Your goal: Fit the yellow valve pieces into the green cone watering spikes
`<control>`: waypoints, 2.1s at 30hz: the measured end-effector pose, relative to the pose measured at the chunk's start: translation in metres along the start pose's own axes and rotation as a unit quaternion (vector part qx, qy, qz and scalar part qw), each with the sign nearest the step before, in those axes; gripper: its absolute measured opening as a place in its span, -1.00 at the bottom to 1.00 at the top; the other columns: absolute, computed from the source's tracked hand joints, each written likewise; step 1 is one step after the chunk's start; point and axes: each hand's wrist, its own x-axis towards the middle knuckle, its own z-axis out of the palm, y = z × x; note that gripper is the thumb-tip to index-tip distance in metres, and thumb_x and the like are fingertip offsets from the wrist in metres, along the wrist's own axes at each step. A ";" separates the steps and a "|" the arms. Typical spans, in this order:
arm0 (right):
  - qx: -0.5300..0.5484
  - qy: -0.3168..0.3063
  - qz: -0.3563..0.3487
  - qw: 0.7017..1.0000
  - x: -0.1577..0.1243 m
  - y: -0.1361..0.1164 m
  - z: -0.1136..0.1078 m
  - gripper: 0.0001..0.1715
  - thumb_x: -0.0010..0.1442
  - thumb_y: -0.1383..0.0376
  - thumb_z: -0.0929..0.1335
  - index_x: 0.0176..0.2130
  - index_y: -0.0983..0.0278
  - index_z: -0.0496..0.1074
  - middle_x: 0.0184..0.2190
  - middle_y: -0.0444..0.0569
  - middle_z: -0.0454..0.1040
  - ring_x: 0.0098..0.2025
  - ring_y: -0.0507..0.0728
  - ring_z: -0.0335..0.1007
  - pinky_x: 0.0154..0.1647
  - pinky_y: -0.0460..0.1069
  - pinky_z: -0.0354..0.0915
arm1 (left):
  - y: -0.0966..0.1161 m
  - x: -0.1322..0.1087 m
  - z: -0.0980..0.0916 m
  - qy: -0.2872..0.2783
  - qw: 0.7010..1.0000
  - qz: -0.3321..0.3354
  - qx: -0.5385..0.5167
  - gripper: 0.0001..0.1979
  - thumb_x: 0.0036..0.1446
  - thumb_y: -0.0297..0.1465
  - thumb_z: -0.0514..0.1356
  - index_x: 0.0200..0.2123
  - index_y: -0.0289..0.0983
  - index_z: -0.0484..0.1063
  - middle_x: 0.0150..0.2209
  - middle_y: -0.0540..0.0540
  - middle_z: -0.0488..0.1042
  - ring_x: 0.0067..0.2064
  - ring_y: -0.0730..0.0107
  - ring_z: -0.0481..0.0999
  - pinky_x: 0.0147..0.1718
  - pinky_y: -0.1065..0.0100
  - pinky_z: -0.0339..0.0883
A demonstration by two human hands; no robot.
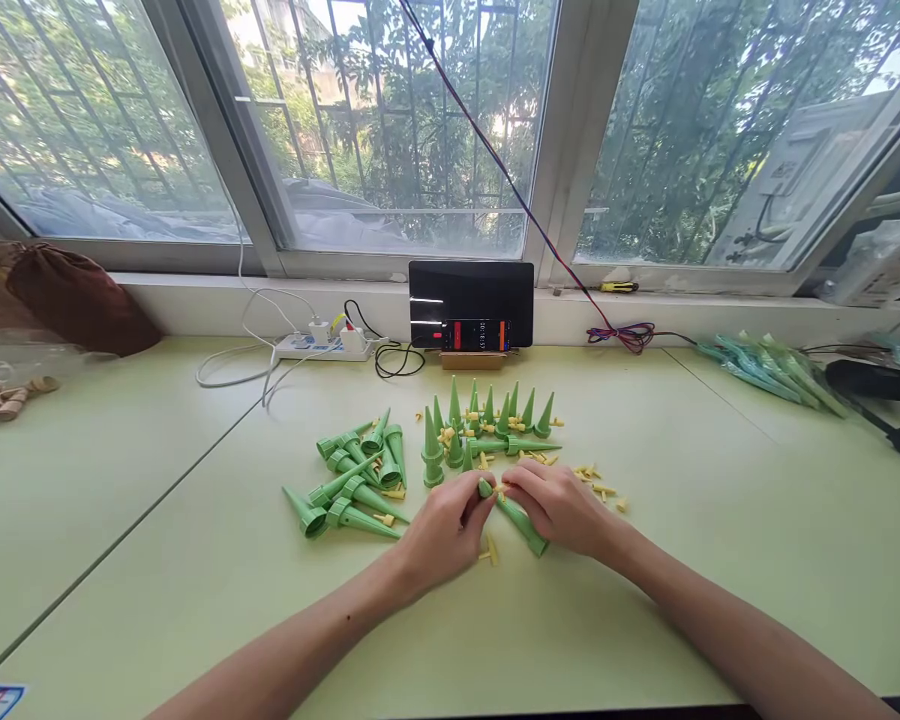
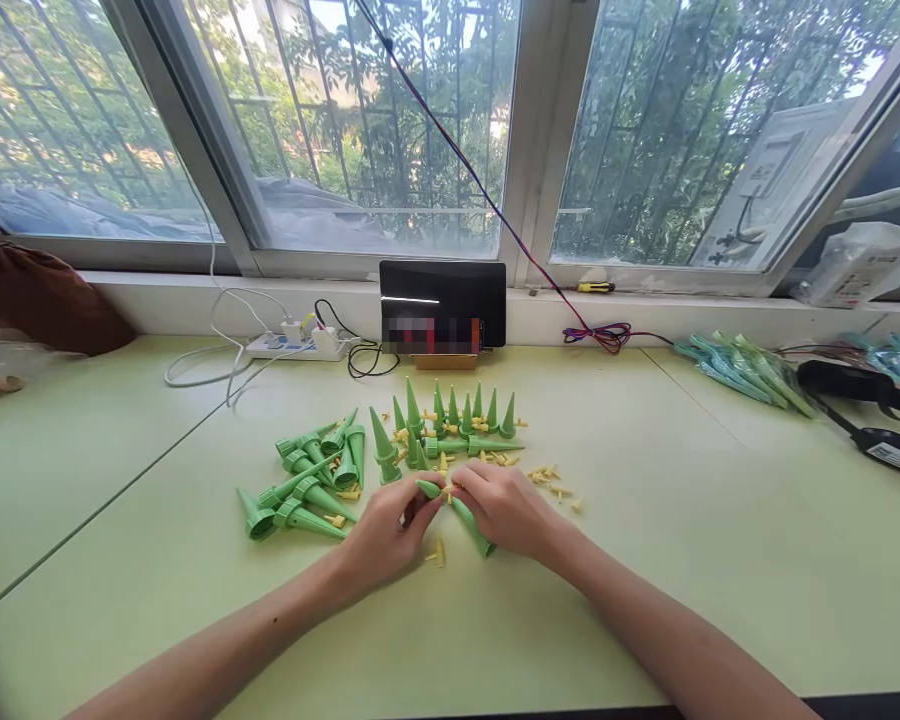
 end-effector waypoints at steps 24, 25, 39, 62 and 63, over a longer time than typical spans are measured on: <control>0.021 -0.004 -0.010 1.000 -0.001 0.002 0.002 -0.72 0.51 0.31 0.13 -0.22 0.25 0.32 -0.41 -0.05 0.42 -0.43 0.08 0.27 -0.42 -0.06 0.10 | -0.005 -0.003 0.001 0.005 1.000 0.014 -0.003 -0.90 0.36 -0.43 0.09 -0.18 -0.26 0.40 -0.43 0.02 0.41 -0.47 0.45 0.34 -0.43 0.43 0.24; 0.021 -0.006 -0.009 1.000 -0.001 0.002 0.002 -0.71 0.51 0.31 0.13 -0.23 0.25 0.33 -0.40 -0.04 0.42 -0.43 0.08 0.28 -0.42 -0.06 0.09 | -0.005 -0.003 0.001 0.005 1.000 0.015 -0.003 -0.90 0.36 -0.44 0.09 -0.17 -0.25 0.40 -0.43 0.02 0.42 -0.47 0.46 0.34 -0.43 0.43 0.24; -0.007 -0.022 -0.007 1.000 -0.001 0.001 0.003 -0.58 0.51 0.31 0.09 -0.41 0.22 0.22 -0.52 -0.12 0.30 -0.52 0.05 0.08 -0.47 -0.04 -0.03 | -0.001 -0.004 0.002 0.008 0.999 0.043 0.008 -0.88 0.36 -0.45 0.08 -0.11 -0.24 0.40 -0.36 -0.04 0.52 -0.46 0.43 0.40 -0.40 0.41 0.31; -0.004 -0.015 -0.008 1.000 0.001 -0.001 0.000 -0.66 0.48 0.34 0.12 -0.33 0.23 0.27 -0.47 -0.11 0.28 -0.47 0.07 0.11 -0.45 -0.05 -0.01 | -0.001 -0.002 0.001 0.006 1.000 0.023 -0.002 -0.88 0.37 -0.44 0.07 -0.13 -0.24 0.40 -0.37 -0.03 0.49 -0.43 0.42 0.42 -0.41 0.41 0.30; -0.006 -0.018 -0.008 1.000 0.001 -0.001 0.000 -0.66 0.48 0.35 0.12 -0.35 0.23 0.26 -0.47 -0.11 0.27 -0.48 0.07 0.09 -0.46 -0.05 -0.03 | -0.001 -0.002 0.001 0.005 1.000 0.027 0.001 -0.88 0.37 -0.44 0.07 -0.13 -0.24 0.40 -0.37 -0.03 0.49 -0.43 0.41 0.42 -0.40 0.41 0.30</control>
